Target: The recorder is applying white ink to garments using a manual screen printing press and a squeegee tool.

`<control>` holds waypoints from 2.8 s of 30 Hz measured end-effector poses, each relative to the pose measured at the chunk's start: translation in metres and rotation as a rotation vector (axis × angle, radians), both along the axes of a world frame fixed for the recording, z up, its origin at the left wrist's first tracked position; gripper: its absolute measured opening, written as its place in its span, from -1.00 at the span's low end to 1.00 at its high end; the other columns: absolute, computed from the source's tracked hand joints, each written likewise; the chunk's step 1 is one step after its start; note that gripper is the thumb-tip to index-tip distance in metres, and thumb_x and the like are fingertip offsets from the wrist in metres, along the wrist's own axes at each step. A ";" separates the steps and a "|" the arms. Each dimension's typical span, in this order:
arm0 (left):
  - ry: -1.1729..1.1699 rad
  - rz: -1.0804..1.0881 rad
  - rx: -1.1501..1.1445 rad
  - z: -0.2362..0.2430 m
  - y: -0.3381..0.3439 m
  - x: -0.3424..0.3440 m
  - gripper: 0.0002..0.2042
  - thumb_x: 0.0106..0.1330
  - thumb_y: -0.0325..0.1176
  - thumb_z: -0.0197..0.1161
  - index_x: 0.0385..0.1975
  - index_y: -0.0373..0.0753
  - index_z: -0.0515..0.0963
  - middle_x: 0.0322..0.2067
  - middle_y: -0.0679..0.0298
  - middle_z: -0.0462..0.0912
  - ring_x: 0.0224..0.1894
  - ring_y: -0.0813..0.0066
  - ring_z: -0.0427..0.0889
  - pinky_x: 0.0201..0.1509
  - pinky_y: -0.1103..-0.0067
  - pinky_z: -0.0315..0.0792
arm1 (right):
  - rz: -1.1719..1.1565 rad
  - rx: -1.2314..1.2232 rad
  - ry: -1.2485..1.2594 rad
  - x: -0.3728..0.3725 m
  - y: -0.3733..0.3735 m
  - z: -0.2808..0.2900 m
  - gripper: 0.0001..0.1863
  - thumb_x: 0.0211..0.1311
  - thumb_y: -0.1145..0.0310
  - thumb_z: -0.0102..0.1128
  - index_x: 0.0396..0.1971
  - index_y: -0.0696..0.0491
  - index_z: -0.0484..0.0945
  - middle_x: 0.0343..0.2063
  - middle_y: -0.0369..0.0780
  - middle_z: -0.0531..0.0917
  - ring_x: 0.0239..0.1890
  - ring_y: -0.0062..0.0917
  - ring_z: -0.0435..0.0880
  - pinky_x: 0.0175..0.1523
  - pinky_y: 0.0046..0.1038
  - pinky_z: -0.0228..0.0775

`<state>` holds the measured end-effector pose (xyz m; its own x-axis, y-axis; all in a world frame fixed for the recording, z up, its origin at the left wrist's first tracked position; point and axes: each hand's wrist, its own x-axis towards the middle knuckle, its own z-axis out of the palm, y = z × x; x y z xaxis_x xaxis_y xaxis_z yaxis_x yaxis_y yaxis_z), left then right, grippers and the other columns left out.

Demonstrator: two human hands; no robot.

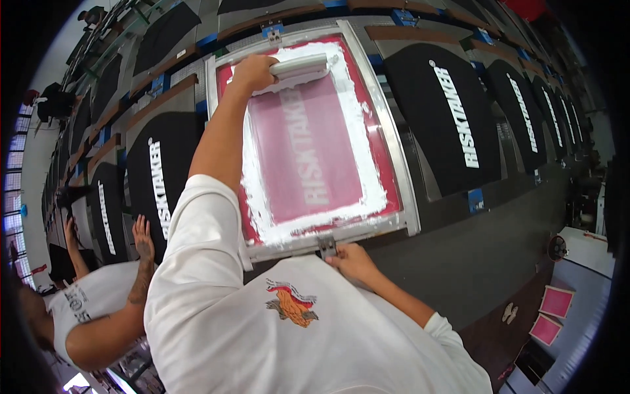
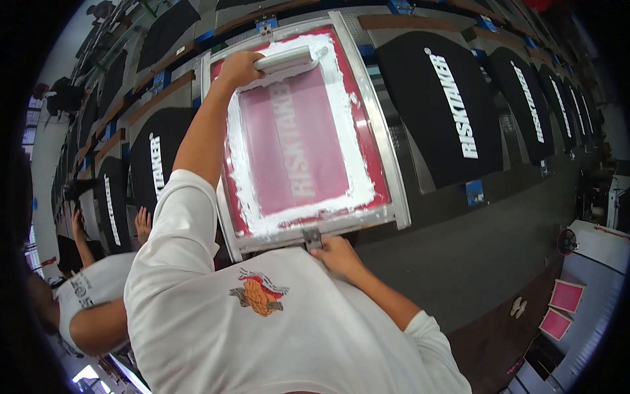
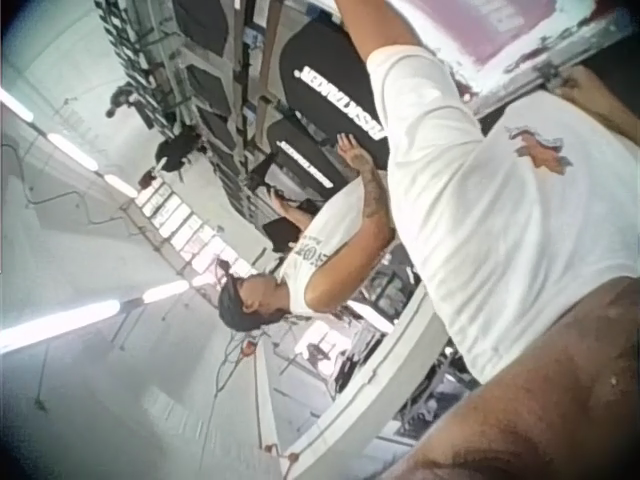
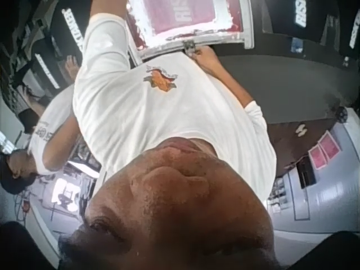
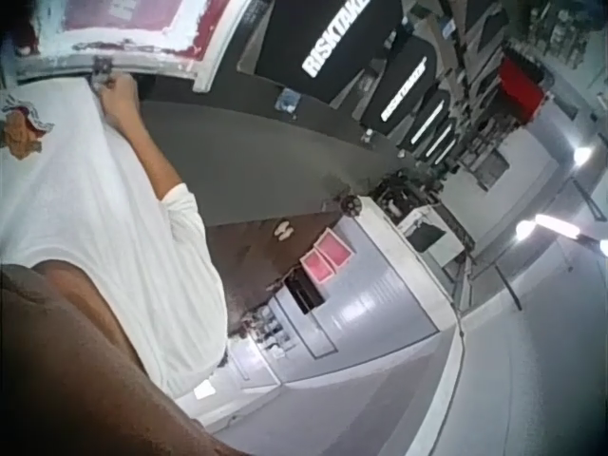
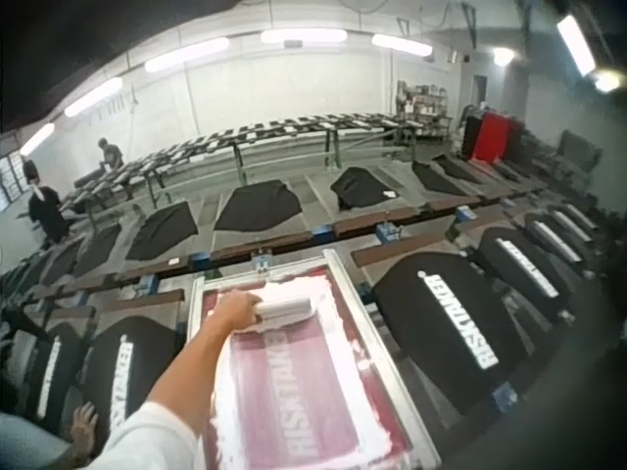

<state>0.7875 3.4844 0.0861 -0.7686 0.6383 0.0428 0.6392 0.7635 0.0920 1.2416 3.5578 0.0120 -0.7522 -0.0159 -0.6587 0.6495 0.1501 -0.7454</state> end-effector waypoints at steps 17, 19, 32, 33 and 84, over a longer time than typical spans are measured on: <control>-0.258 0.218 0.107 0.028 -0.051 0.297 -0.61 0.04 -0.16 0.37 -0.23 -0.30 0.53 -0.34 -0.05 0.61 -0.25 -0.02 0.60 -0.19 0.29 0.46 | 0.132 0.191 0.280 0.003 0.013 -0.015 -0.63 0.04 0.13 0.26 -0.31 0.14 0.64 -0.41 -0.06 0.67 -0.30 -0.25 0.67 -0.14 -0.32 0.44; -0.328 0.385 0.162 0.026 -0.069 0.261 -0.56 0.08 -0.10 0.34 -0.21 -0.36 0.52 -0.33 -0.08 0.62 -0.27 0.05 0.64 -0.19 0.32 0.48 | 0.319 0.275 0.274 0.002 0.022 -0.002 -0.61 0.10 0.08 0.20 -0.36 0.15 0.64 -0.46 -0.09 0.67 -0.34 -0.25 0.66 -0.19 -0.32 0.45; -0.917 0.812 1.147 -0.046 -0.170 0.222 -0.56 0.18 -0.22 0.30 -0.06 -0.42 0.46 -0.25 0.15 0.62 -0.27 0.35 0.62 -0.17 0.46 0.49 | -0.494 0.347 0.137 -0.035 0.177 -0.012 -0.29 0.23 -0.24 -0.15 -0.11 0.19 0.56 -0.21 0.09 0.61 -0.07 -0.08 0.57 0.02 -0.27 0.36; -0.898 0.773 1.109 -0.040 -0.168 0.222 -0.57 0.18 -0.23 0.30 -0.06 -0.42 0.46 -0.25 0.13 0.62 -0.28 0.34 0.63 -0.18 0.46 0.50 | -0.511 0.327 0.135 -0.032 0.185 -0.004 -0.29 0.23 -0.23 -0.13 -0.12 0.19 0.57 -0.23 0.08 0.62 -0.08 -0.09 0.58 0.01 -0.28 0.37; 0.223 -0.075 0.313 -0.067 0.388 0.196 -0.61 -0.02 -0.52 0.22 -0.12 -0.04 0.53 -0.32 0.21 0.65 -0.24 0.21 0.62 -0.23 0.37 0.52 | -0.036 0.054 0.034 0.087 0.405 0.010 -0.67 0.11 0.21 0.24 -0.36 0.22 0.55 -0.56 -0.06 0.60 -0.51 -0.41 0.57 -0.32 -0.38 0.38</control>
<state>0.9832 3.8722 0.0196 -0.6701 0.6220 0.4051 0.7228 0.6710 0.1652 1.3289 3.9632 0.0222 -0.7739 0.0465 -0.6316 0.6295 0.1671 -0.7589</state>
